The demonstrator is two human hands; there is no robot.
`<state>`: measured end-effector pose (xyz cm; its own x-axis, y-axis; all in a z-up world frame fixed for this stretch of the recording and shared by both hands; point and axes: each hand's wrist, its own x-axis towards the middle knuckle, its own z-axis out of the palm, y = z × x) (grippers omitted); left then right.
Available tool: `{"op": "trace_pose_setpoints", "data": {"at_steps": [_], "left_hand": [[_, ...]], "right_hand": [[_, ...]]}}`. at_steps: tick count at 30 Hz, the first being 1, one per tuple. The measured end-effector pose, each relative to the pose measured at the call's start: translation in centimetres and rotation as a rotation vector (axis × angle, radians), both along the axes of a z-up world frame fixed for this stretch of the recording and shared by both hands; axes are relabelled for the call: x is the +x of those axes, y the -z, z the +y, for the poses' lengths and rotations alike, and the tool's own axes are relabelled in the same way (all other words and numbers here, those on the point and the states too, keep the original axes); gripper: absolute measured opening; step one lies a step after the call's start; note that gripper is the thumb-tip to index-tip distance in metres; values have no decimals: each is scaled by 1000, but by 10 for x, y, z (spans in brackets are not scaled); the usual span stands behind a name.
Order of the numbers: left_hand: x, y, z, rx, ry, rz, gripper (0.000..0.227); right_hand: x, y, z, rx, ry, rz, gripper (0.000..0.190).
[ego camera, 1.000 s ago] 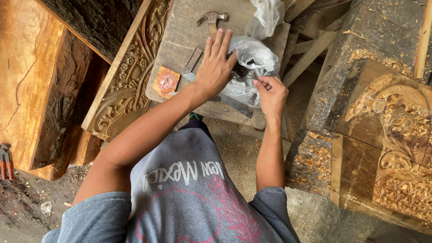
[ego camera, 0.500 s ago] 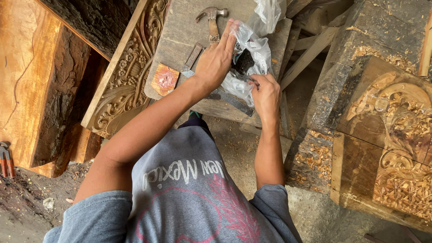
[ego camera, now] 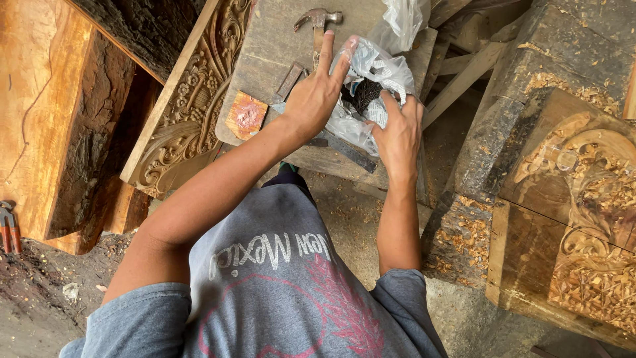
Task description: The person applies a pinkish wood filler to the edges and corners of a wooden cabinet using a small putty knife. They smooth the filler into the seams and then scrape excess material off the blade onto a small wooden block.
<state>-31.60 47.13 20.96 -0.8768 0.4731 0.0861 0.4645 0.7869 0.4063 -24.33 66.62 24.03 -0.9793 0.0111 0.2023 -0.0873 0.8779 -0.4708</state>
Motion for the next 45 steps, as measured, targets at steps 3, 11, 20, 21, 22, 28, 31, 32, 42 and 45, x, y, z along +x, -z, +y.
{"op": "trace_pose_setpoints", "data": {"at_steps": [3,11,20,21,22,28,31,32,42,45], "left_hand": [[2,0,-1,30,4,-34,101],[10,-15,-5,72,-15,-140,108],[8,-16,-22,-90,29,-73,98],[9,-16,-21,-77,12,-108,98],[8,-15,-19,-64,-1,-141,99],[1,-12,-8,134,-12,-148,98],[-2,-7,-6,173,-26,-150,89],[-2,-5,-5,178,-29,-154,85],[-1,-18,-28,-96,-35,-109,72],[4,-25,-26,-125,-5,28,68]], "right_hand": [[1,7,4,-16,4,-32,45],[-6,18,-2,43,-61,-79,58],[9,-15,0,-47,56,-533,97],[11,-15,-2,-70,7,-462,94],[11,-15,-3,-94,-38,-388,92],[8,-11,-11,-29,-135,-63,69],[-16,12,-20,142,-350,-42,75],[-28,24,-21,219,-377,-8,75],[-42,70,35,213,-288,77,19],[-35,49,34,191,-266,123,27]]}}
